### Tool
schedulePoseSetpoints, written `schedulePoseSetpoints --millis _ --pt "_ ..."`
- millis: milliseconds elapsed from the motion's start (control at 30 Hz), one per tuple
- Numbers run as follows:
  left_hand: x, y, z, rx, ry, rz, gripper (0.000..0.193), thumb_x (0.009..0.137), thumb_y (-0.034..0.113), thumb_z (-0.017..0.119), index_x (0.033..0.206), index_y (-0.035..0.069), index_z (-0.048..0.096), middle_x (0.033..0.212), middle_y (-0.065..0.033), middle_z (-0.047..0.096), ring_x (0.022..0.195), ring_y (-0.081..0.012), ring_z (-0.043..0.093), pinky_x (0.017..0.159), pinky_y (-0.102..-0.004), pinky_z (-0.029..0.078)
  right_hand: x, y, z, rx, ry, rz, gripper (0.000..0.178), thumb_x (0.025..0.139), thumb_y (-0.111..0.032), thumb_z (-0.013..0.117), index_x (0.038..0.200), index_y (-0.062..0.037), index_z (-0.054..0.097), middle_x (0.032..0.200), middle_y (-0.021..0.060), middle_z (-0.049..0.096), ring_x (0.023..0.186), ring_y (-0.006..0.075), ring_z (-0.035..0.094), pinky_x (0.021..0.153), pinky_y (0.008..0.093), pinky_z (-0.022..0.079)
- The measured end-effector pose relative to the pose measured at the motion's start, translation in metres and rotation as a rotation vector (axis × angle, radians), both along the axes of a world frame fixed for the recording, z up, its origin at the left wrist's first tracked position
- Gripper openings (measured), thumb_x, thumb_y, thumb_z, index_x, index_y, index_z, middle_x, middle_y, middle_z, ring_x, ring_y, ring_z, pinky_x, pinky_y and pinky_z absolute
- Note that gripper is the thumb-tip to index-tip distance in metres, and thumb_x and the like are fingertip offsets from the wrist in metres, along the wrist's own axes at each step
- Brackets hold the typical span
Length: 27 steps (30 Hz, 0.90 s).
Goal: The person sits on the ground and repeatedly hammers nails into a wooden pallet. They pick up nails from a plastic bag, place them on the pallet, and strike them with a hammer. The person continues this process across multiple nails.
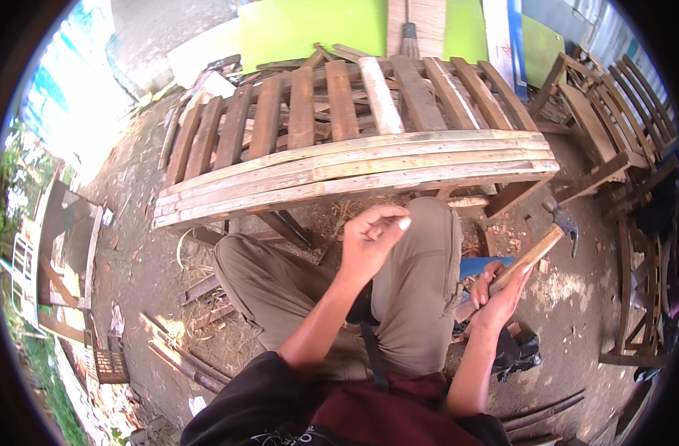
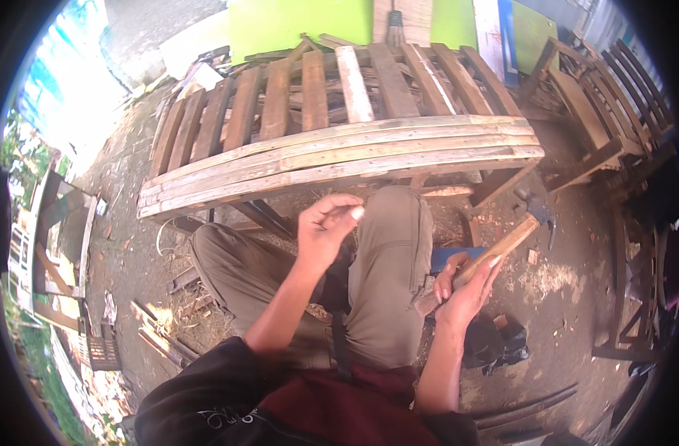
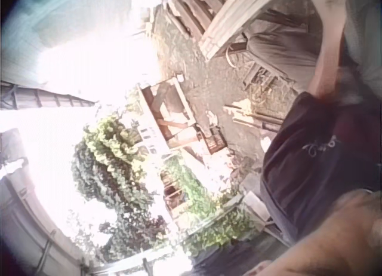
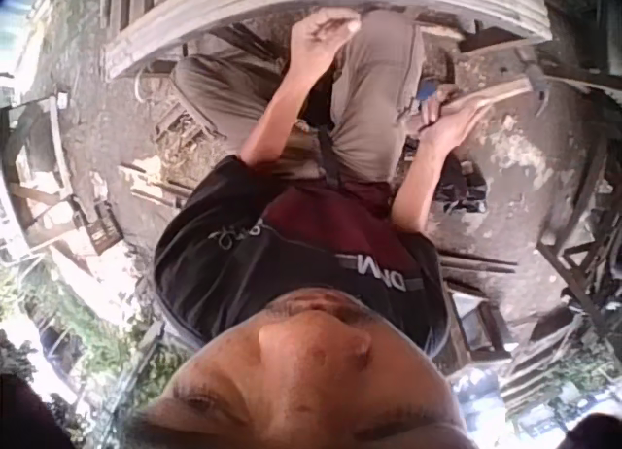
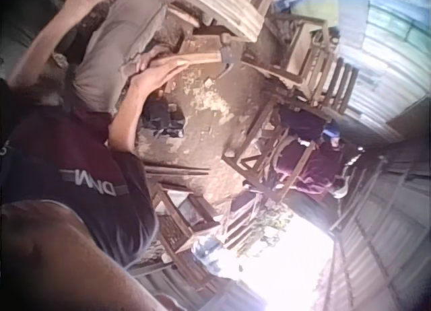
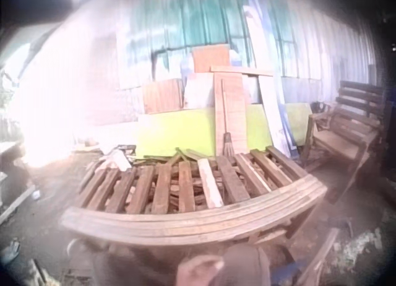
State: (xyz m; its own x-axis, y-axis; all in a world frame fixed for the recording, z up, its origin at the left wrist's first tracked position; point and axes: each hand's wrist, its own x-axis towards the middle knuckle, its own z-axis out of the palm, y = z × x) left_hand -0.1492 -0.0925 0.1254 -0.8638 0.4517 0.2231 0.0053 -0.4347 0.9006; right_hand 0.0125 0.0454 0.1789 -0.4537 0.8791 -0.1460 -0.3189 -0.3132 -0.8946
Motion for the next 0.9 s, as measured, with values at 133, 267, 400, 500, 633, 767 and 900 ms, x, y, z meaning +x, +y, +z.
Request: schedulePoseSetpoints --millis 133,267,400,500,633,767,900 --pt "-0.059 -0.100 0.001 -0.139 -0.073 0.385 0.015 0.095 0.004 0.073 0.108 -0.002 0.072 0.094 0.0001 0.072 0.078 -0.0027 0.060 0.071 -0.0189 0.047 -0.045 -0.031 0.022 -0.029 0.050 0.417 0.047 0.108 -0.023 0.041 0.153 -0.0084 0.034 0.078 0.0037 0.046 0.043 0.0078 0.034 0.038 0.0248 0.031" --pt "-0.077 -0.190 -0.016 -0.264 -0.071 0.617 0.018 0.096 0.008 0.073 0.109 -0.004 0.072 0.094 -0.0012 0.072 0.081 -0.0038 0.062 0.072 -0.0193 0.048 -0.074 -0.062 0.013 0.106 0.026 0.716 0.046 0.111 -0.027 0.036 0.152 -0.0077 0.032 0.080 0.0039 0.047 0.043 0.0069 0.036 0.037 0.0236 0.033" --pt "-0.095 -0.211 0.005 -0.435 -0.032 0.705 0.022 0.096 0.012 0.075 0.109 -0.005 0.073 0.094 -0.0041 0.074 0.088 -0.0073 0.065 0.079 -0.0218 0.051 -0.116 -0.084 -0.016 0.150 0.046 0.695 0.047 0.113 -0.037 0.034 0.153 -0.0120 0.029 0.081 0.0043 0.050 0.045 0.0061 0.038 0.039 0.0228 0.037" --pt "-0.141 -0.221 0.002 -0.568 0.252 0.800 0.026 0.092 0.016 0.078 0.108 -0.005 0.075 0.095 -0.0094 0.076 0.088 -0.0118 0.068 0.082 -0.0279 0.053 -0.148 -0.082 -0.016 0.151 -0.127 0.894 0.044 0.113 -0.039 0.036 0.148 -0.0126 0.034 0.077 0.0022 0.048 0.046 0.0051 0.039 0.039 0.0227 0.036" --pt "-0.215 -0.234 0.008 -0.577 0.240 0.751 0.031 0.095 0.019 0.075 0.113 -0.006 0.072 0.094 -0.0092 0.076 0.089 -0.0122 0.069 0.080 -0.0232 0.051 -0.176 -0.103 -0.020 0.210 -0.252 0.862 0.043 0.111 -0.032 0.047 0.147 -0.0106 0.039 0.070 -0.0002 0.042 0.043 0.0046 0.033 0.036 0.0232 0.030" --pt "-0.233 -0.265 0.003 -0.612 0.176 0.828 0.032 0.094 0.022 0.076 0.111 -0.005 0.073 0.095 -0.0082 0.077 0.083 -0.0113 0.068 0.077 -0.0272 0.053 -0.195 -0.120 -0.017 0.218 -0.253 0.892 0.046 0.105 -0.027 0.060 0.143 -0.0094 0.039 0.068 -0.0035 0.045 0.045 0.0027 0.038 0.038 0.0227 0.034" --pt "-0.214 -0.232 -0.013 -0.732 0.513 0.828 0.020 0.091 0.015 0.075 0.103 -0.002 0.075 0.095 -0.0142 0.076 0.087 -0.0211 0.073 0.078 -0.0333 0.055 -0.219 -0.127 -0.020 0.322 -0.204 0.885 0.046 0.105 -0.025 0.060 0.142 -0.0073 0.039 0.069 -0.0034 0.047 0.044 0.0025 0.038 0.037 0.0229 0.034"
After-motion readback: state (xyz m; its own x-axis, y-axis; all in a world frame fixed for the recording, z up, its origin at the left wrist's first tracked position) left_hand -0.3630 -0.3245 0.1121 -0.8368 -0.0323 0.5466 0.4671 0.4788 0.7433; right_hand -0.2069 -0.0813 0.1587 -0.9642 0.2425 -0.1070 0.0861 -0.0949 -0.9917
